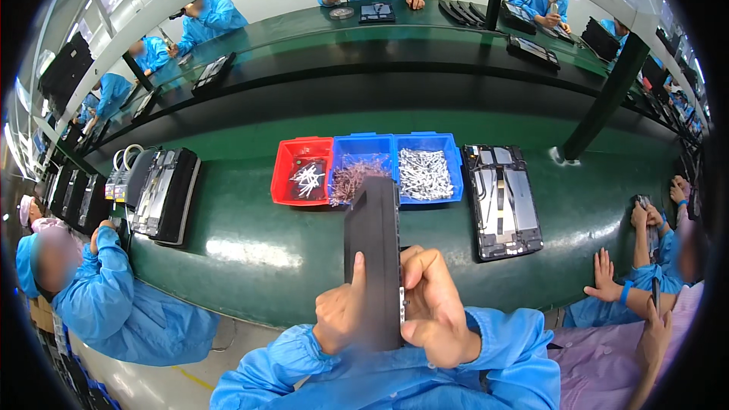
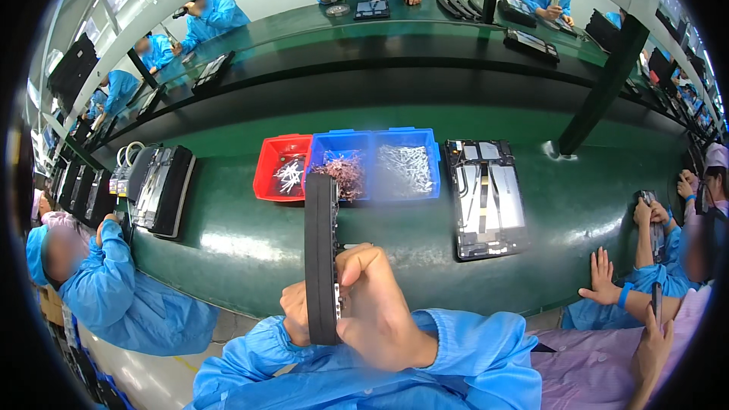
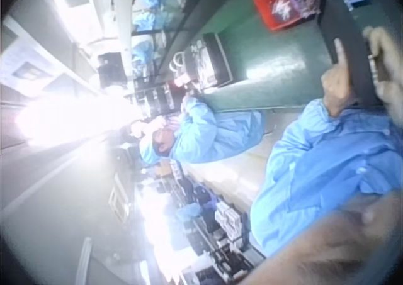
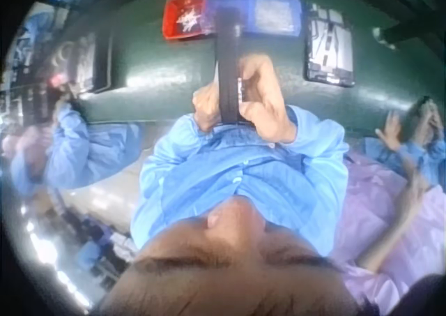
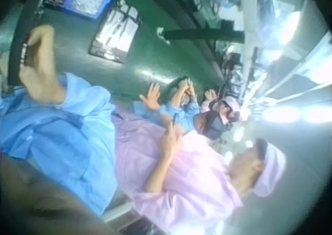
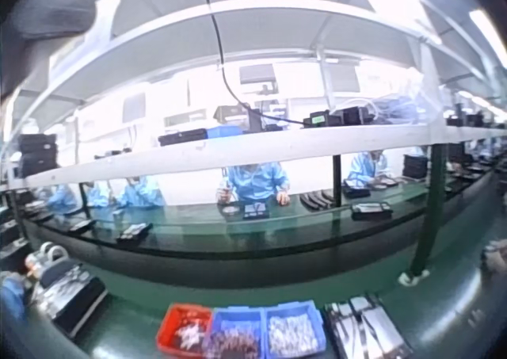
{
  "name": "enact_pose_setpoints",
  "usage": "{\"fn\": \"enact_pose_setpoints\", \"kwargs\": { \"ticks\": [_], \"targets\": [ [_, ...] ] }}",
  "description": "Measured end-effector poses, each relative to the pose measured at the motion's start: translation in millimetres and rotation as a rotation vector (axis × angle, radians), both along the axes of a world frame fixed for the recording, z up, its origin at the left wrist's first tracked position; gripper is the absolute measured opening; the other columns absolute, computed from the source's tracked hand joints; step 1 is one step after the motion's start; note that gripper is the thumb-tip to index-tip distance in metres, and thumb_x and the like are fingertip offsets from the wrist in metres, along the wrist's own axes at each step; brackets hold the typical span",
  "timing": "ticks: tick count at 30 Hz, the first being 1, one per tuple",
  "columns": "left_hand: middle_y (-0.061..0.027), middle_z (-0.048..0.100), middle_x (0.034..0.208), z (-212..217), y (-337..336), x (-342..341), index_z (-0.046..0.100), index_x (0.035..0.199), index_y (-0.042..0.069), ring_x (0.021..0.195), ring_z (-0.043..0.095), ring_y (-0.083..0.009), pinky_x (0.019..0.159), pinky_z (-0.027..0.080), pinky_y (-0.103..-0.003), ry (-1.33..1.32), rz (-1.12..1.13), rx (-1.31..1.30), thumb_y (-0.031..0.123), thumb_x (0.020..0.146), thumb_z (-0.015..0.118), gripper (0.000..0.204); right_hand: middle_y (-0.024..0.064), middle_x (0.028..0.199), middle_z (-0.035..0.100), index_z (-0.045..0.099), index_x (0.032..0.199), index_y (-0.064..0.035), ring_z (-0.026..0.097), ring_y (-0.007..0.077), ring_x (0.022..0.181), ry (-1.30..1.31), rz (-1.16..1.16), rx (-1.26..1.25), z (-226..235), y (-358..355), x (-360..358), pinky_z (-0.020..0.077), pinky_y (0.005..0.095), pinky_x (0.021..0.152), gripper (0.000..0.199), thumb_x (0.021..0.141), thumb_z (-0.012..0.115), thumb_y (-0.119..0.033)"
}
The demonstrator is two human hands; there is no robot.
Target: Assembling internal components and cables into a tablet device on a factory assembly line.
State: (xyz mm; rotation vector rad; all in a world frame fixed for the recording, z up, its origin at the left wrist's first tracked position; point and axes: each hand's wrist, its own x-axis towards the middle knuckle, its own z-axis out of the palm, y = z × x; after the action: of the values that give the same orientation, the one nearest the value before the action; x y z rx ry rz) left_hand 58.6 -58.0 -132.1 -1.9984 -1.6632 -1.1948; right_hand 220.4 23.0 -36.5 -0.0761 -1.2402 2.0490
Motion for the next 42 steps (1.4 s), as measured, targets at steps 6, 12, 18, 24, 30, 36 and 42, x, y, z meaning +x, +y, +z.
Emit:
{"fn": "enact_pose_setpoints", "kwargs": {
  "ticks": [6, 12, 18, 24, 30, 36, 42],
  "targets": [
    [-0.0095, 0.065, 0.065, 9.8, 5.8, -15.5, 0.069, 0.116, -0.011, 0.049, 0.064, -0.0221, 0.045, 0.049, -0.035, -0.280, -0.201, 0.016, 0.004, 0.078, 0.076, 0.041, 0.0140, 0.122, 0.044, 0.039, 0.117, -0.0062, 0.046, 0.0212, 0.112, -0.029, -0.032, 0.014, -7.4, 15.6, 4.3, 0.0398, 0.0344, 0.099, 0.047, 0.081, 0.070, -0.008],
    [-0.0123, 0.068, 0.117, 37.8, -33.7, 2.7, 0.063, 0.122, -0.002, 0.095, 0.069, -0.0238, 0.088, 0.057, -0.041, -1.329, -0.185, -0.291, 0.018, 0.087, 0.073, 0.041, 0.0195, 0.143, 0.056, 0.045, 0.148, 0.0066, 0.057, 0.0264, 0.129, -0.619, -0.374, 0.756, -12.9, 63.1, 60.9, 0.0454, 0.0373, 0.106, 0.057, 0.101, 0.068, -0.017],
    [-0.0070, 0.066, 0.109, 53.7, 31.9, 3.4, 0.047, 0.144, -0.005, 0.095, 0.064, -0.0133, 0.083, 0.053, -0.029, -1.614, -0.501, -0.708, 0.023, 0.092, 0.080, 0.068, 0.0144, 0.144, 0.060, 0.045, 0.151, 0.0083, 0.057, 0.0200, 0.131, -0.598, -0.458, 0.166, -44.8, 64.5, 102.4, 0.0430, 0.0344, 0.112, 0.055, 0.103, 0.065, -0.008],
    [-0.0023, 0.052, 0.061, -10.2, 71.1, 9.2, 0.064, 0.132, -0.004, 0.056, 0.055, -0.0128, 0.054, 0.043, -0.033, -0.791, -0.316, -0.827, 0.022, 0.092, 0.077, 0.049, 0.0158, 0.138, 0.065, 0.052, 0.145, 0.0101, 0.064, 0.0199, 0.121, -0.566, -0.805, 0.068, -74.1, 149.7, 164.9, 0.0485, 0.0309, 0.105, 0.052, 0.104, 0.066, -0.018],
    [-0.0061, 0.053, 0.054, -27.4, 73.8, 11.0, 0.074, 0.110, 0.000, 0.047, 0.053, -0.0147, 0.049, 0.042, -0.035, -0.710, -0.230, -0.659, 0.015, 0.094, 0.073, 0.022, 0.0155, 0.132, 0.068, 0.053, 0.144, 0.0111, 0.066, 0.0192, 0.116, -0.652, -0.712, -0.066, -88.6, 182.4, 183.1, 0.0502, 0.0294, 0.102, 0.054, 0.102, 0.068, -0.020],
    [-0.0045, 0.051, 0.053, -28.0, 72.4, 11.2, 0.075, 0.107, 0.001, 0.047, 0.051, -0.0131, 0.048, 0.041, -0.034, -0.719, -0.237, -0.656, 0.013, 0.093, 0.072, 0.018, 0.0151, 0.129, 0.069, 0.056, 0.141, 0.0114, 0.068, 0.0194, 0.112, -0.706, -0.722, -0.035, -94.7, 188.9, 183.5, 0.0523, 0.0301, 0.097, 0.053, 0.102, 0.070, -0.021],
    [-0.0041, 0.051, 0.052, -26.6, 71.9, 12.4, 0.076, 0.104, 0.001, 0.048, 0.052, -0.0136, 0.049, 0.042, -0.034, -0.728, -0.227, -0.672, 0.013, 0.093, 0.072, 0.016, 0.0176, 0.114, 0.074, 0.070, 0.121, 0.0077, 0.071, 0.0257, 0.100, -1.350, -0.934, 0.758, -80.8, 190.1, 193.5, 0.0540, 0.0354, 0.088, 0.046, 0.095, 0.077, -0.029]
  ]
}}
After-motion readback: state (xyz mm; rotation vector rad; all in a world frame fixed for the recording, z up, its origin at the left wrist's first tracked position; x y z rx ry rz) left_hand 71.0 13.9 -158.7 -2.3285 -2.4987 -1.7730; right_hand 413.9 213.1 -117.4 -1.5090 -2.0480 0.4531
